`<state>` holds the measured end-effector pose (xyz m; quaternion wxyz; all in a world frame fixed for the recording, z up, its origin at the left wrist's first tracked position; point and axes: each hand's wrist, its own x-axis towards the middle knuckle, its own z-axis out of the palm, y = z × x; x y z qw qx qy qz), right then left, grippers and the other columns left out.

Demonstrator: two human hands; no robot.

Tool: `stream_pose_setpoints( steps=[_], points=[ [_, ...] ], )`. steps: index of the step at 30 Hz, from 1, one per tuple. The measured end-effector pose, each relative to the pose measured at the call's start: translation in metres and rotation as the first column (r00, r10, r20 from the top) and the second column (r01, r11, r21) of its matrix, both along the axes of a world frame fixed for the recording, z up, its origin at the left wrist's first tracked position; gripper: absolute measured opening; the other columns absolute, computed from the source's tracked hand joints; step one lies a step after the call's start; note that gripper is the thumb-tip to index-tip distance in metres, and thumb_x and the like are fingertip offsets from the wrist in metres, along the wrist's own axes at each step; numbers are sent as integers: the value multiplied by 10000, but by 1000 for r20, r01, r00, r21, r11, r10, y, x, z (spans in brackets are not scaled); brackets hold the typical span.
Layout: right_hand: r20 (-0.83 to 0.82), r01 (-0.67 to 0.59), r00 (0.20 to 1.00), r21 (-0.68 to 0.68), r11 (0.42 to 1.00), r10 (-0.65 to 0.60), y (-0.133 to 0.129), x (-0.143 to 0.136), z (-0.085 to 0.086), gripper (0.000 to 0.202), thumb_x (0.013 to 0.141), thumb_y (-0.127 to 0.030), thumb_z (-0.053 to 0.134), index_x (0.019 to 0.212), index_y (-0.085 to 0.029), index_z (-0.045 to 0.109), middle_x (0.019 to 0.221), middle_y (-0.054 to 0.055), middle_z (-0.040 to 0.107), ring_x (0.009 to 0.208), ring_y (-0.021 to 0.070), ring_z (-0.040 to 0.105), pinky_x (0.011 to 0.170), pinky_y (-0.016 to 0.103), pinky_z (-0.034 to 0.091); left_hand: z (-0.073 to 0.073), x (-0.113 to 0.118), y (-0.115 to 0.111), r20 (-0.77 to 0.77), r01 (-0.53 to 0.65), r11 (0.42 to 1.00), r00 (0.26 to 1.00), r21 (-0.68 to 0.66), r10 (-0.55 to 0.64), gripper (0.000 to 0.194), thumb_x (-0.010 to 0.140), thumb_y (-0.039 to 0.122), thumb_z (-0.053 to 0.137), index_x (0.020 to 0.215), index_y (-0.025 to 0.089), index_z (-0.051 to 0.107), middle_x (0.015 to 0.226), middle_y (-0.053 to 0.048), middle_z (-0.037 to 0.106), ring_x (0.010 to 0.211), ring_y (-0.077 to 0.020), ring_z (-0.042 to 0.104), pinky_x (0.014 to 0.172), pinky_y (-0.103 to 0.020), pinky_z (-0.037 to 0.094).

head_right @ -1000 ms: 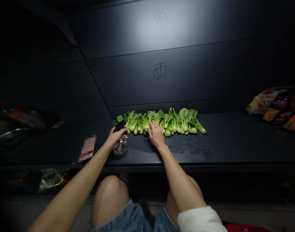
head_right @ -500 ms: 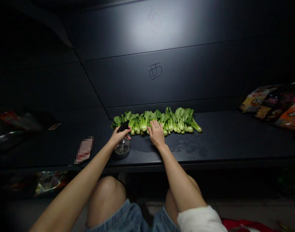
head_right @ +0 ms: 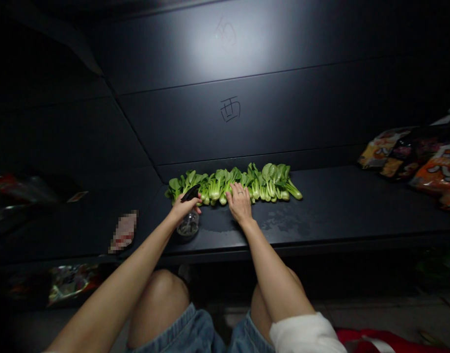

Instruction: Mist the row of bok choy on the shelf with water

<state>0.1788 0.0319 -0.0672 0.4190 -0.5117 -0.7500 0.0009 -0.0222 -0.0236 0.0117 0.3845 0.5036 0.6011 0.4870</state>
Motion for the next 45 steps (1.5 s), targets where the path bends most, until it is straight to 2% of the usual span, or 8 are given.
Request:
stream_pose_setpoints(
  steps=[6,14,18,23,28,36,45],
  points=[
    [-9,18,1000,-7,1000,-18,0,4,0,503,1020,-396,303,1376,-128,535,1423,177,550,1383,260,435,1155,495,275,5,9,2,10,9,1000,1000,-4,-9,166,649,185,661,810,160,632,616,16,654,374,-125,586,412,-212,425],
    [-13,40,999,-17,999,-40,-1,9,3,517,1023,-395,281,1365,-109,542,1417,191,549,1374,266,438,1147,502,285,-3,16,3,48,24,1000,999,-17,-23,138,640,175,648,776,161,624,656,4,663,373,-103,564,412,-208,417],
    [-25,47,999,-10,999,-47,0,10,3,519,1022,-400,279,1365,-116,545,1412,189,554,1371,266,443,1149,501,289,-1,18,4,47,43,999,998,-1,-43,201,643,211,677,832,157,632,653,9,656,388,-120,583,416,-217,424],
    [-37,62,997,-13,998,-63,-1,11,4,535,1023,-411,271,1360,-102,549,1410,187,556,1365,275,449,1151,490,292,1,23,6,15,60,998,998,8,-60,167,653,184,648,816,153,629,650,4,661,383,-132,589,426,-231,433],
    [-58,105,993,-27,994,-107,2,18,4,533,1024,-410,267,1350,-102,555,1400,186,565,1355,278,457,1147,495,291,-3,28,9,-12,78,997,997,18,-78,125,650,167,632,774,161,624,601,16,643,391,-134,590,438,-228,434],
    [-67,188,979,-77,979,-193,7,32,-1,544,1013,-427,281,1347,-90,547,1386,212,563,1332,289,468,1128,491,306,-1,39,11,15,119,992,993,46,-120,235,667,245,689,874,149,630,662,15,653,399,-125,592,439,-225,433],
    [-59,236,969,-84,968,-242,10,46,-9,523,1003,-394,307,1354,-82,537,1381,204,573,1316,276,479,1107,461,334,0,58,11,-36,146,989,989,-9,-146,135,666,115,615,797,149,615,554,57,591,382,-106,584,461,-193,427]
  ],
)
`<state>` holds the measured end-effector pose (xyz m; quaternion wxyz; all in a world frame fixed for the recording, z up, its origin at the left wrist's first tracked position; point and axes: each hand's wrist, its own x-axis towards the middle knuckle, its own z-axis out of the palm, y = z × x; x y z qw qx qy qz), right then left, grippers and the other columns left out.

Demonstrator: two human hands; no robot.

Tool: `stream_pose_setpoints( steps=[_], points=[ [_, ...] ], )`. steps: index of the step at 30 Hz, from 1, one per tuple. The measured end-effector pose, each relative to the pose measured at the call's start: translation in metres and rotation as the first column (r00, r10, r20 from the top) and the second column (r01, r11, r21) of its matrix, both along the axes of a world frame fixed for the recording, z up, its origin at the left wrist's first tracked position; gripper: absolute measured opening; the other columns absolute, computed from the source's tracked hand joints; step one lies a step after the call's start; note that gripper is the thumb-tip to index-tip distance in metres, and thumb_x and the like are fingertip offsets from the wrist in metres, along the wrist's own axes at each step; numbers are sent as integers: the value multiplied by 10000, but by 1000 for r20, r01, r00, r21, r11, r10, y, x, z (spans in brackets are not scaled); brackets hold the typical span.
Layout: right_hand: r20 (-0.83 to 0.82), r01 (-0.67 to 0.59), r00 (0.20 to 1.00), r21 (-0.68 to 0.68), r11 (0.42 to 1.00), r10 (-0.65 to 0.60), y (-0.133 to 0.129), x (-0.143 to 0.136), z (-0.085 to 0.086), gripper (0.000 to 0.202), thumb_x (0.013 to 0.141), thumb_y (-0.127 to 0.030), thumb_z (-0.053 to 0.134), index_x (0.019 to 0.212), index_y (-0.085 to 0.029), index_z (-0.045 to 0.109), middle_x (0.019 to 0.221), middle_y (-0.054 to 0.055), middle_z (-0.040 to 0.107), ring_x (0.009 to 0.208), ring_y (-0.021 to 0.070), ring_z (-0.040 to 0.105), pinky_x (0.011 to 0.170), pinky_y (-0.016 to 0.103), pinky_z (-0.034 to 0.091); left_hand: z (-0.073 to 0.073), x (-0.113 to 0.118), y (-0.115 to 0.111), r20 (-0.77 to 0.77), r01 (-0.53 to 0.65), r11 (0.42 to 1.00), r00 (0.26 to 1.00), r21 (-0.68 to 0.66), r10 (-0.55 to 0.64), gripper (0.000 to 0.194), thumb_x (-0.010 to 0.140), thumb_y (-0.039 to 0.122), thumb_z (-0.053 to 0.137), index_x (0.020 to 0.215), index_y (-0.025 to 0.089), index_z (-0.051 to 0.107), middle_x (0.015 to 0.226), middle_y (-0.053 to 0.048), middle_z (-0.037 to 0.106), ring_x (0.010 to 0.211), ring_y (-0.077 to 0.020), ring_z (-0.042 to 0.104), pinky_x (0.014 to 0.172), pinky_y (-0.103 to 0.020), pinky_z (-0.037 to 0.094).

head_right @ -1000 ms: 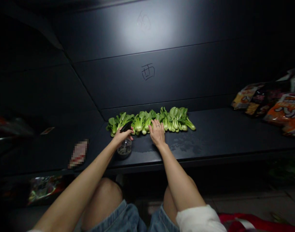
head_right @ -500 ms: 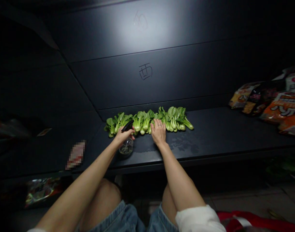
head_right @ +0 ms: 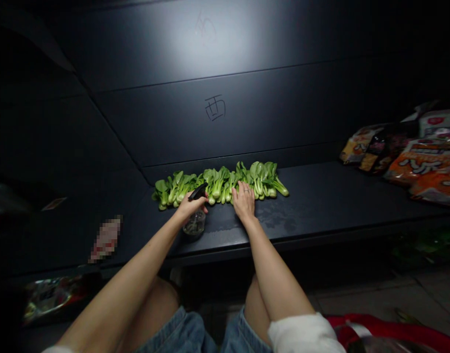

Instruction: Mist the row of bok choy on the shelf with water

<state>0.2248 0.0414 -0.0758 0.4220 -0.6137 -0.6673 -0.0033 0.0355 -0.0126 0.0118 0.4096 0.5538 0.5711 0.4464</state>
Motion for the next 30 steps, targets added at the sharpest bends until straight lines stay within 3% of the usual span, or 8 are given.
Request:
stream_pose_setpoints(
  steps=[9,24,30],
  points=[
    [-3,-6,1000,-8,1000,6,0,4,0,505,999,-388,319,1354,-99,534,1383,190,573,1316,267,477,1103,450,336,5,13,4,-30,18,1000,999,8,-18,151,722,151,656,868,139,620,630,45,615,388,-102,593,433,-190,420],
    [-88,7,996,45,999,-3,5,13,1,516,997,-367,271,1308,-72,559,1315,214,611,1253,262,536,1074,426,395,-8,18,16,-132,56,998,990,-6,-57,156,728,168,623,883,145,627,696,18,667,415,-117,609,466,-209,445],
    [-141,32,990,48,998,-25,8,18,-3,522,989,-368,282,1352,-83,527,1305,210,618,1222,273,561,1038,438,427,-8,24,20,-78,102,994,992,31,-100,150,731,185,616,878,155,614,711,23,645,427,-113,602,453,-212,438]
  ],
)
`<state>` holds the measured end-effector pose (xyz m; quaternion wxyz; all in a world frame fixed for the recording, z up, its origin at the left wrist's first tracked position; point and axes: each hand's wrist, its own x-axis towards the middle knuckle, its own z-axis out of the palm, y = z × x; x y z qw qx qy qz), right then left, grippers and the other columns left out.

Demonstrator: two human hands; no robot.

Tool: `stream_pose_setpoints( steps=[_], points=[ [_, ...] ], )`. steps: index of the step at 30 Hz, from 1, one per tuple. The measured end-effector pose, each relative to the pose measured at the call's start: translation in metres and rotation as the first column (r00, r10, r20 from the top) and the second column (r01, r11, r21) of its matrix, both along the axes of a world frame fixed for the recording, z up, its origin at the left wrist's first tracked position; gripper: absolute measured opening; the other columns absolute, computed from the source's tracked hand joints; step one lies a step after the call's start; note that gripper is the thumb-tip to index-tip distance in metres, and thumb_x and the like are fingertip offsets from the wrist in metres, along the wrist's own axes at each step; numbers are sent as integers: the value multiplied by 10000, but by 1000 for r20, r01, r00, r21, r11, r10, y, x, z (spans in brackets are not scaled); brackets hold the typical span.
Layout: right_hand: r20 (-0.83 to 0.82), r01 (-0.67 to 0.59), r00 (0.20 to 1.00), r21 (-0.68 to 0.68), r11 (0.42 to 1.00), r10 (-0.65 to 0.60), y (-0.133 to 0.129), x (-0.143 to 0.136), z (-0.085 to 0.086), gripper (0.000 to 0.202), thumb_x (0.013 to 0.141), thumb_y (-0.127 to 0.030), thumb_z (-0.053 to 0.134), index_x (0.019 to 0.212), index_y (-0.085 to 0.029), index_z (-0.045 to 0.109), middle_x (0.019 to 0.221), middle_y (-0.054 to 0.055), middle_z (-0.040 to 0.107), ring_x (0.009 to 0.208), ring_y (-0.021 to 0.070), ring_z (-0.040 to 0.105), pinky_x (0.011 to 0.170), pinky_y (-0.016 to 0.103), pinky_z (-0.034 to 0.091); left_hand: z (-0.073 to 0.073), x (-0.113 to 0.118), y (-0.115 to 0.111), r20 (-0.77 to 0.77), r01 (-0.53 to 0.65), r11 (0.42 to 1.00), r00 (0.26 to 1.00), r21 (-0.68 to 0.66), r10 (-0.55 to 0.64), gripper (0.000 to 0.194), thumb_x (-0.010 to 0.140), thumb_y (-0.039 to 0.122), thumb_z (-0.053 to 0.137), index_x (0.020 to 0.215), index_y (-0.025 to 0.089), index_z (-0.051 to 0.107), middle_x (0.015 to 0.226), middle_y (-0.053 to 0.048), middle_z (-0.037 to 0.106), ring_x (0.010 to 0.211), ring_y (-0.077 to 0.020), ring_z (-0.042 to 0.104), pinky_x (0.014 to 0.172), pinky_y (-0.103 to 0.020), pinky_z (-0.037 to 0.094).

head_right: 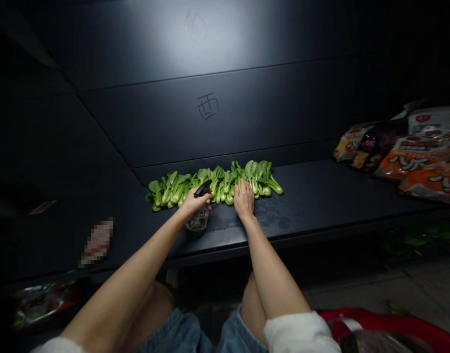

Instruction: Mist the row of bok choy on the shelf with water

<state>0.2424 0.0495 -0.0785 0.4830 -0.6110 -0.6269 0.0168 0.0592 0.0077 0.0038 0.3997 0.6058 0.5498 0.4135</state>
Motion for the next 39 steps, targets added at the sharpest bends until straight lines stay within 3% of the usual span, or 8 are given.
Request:
stream_pose_setpoints(
  steps=[10,23,32,39],
  points=[
    [-24,4,1000,7,1000,-3,-2,3,0,553,989,-393,266,1351,-66,528,1319,223,607,1230,281,552,1025,444,440,6,19,2,-20,37,999,999,-28,-38,163,709,201,591,865,160,608,711,26,646,436,-117,612,443,-201,425],
    [-11,101,995,15,995,-101,-3,9,5,489,986,-335,283,1329,-116,556,1360,184,584,1319,258,471,1108,460,339,10,35,8,-11,20,998,1000,-62,-21,99,722,156,583,816,165,615,697,21,652,422,-115,594,443,-212,440],
    [-30,221,975,-3,975,-221,-9,18,6,502,963,-339,350,1348,-93,556,1536,214,364,1454,316,267,1143,497,293,-1,45,14,13,61,997,998,38,-61,141,750,209,611,881,158,623,712,23,645,421,-107,590,447,-211,433],
    [-36,237,971,-12,971,-237,-7,21,0,486,955,-341,369,1359,-141,550,1535,207,373,1449,330,286,1115,552,318,-9,50,29,-8,40,999,999,4,-40,157,746,249,621,875,163,646,634,18,649,442,-124,610,451,-205,434]
  ],
)
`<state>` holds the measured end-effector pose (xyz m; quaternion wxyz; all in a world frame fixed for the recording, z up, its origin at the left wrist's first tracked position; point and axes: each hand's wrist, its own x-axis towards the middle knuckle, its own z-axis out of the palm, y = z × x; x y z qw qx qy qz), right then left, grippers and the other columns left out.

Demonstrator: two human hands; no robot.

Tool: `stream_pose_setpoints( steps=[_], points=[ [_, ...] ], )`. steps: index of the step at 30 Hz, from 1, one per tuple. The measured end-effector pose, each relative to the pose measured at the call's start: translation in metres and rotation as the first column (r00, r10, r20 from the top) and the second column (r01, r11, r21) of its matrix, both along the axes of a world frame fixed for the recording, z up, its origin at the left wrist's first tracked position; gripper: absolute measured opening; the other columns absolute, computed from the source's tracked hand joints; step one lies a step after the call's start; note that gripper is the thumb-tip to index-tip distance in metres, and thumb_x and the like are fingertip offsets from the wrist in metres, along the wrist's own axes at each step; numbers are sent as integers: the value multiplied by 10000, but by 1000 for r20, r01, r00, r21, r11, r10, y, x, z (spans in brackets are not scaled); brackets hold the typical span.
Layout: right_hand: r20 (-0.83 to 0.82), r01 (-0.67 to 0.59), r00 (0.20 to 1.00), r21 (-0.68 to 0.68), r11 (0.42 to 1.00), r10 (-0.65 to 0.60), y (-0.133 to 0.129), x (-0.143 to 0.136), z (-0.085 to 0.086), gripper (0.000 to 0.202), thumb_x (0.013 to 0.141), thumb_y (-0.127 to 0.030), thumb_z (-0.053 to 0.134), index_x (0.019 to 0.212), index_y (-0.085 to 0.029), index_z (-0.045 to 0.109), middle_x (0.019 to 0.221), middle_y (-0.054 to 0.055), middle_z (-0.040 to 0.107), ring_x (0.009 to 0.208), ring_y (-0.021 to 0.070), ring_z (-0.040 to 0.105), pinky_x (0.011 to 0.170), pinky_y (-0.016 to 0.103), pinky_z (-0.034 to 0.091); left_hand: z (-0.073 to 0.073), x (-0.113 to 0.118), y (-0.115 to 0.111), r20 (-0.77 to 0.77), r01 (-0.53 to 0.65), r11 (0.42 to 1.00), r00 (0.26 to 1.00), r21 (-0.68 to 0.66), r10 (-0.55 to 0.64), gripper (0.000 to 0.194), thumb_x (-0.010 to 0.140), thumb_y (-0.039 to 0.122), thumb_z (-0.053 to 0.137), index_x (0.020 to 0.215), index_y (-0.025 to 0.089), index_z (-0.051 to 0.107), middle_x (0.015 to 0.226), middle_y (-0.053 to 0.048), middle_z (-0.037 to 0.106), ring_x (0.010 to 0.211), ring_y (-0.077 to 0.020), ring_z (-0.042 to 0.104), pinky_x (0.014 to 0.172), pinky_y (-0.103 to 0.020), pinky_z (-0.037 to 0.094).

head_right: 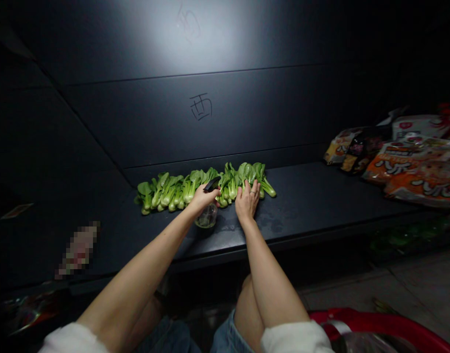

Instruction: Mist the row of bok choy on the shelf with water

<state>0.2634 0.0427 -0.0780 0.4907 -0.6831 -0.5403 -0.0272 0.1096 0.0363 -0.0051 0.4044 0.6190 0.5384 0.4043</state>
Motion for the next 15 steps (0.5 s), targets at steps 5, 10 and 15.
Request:
stream_pose_setpoints(
  steps=[5,10,15],
  points=[
    [-13,-5,1000,-4,1000,5,3,1,-4,491,954,-345,369,1357,-133,554,1529,214,383,1446,332,295,1117,550,318,-4,0,2,0,-17,1000,1000,4,17,137,757,257,602,847,164,647,600,11,643,442,-137,616,447,-212,444],
    [-20,-13,1000,-14,1000,12,5,2,-5,488,953,-341,370,1360,-138,549,1532,211,379,1449,330,287,1122,566,304,6,4,-5,50,-6,1000,999,-4,6,133,737,192,623,863,155,644,657,9,659,456,-120,615,480,-210,478],
    [-17,1,1000,-24,1000,-1,5,2,-3,495,955,-342,366,1361,-126,547,1535,213,374,1451,329,291,1121,546,321,18,13,-12,79,42,997,996,-71,-37,130,740,152,619,869,148,631,599,40,610,413,-112,586,449,-203,457]
  ],
)
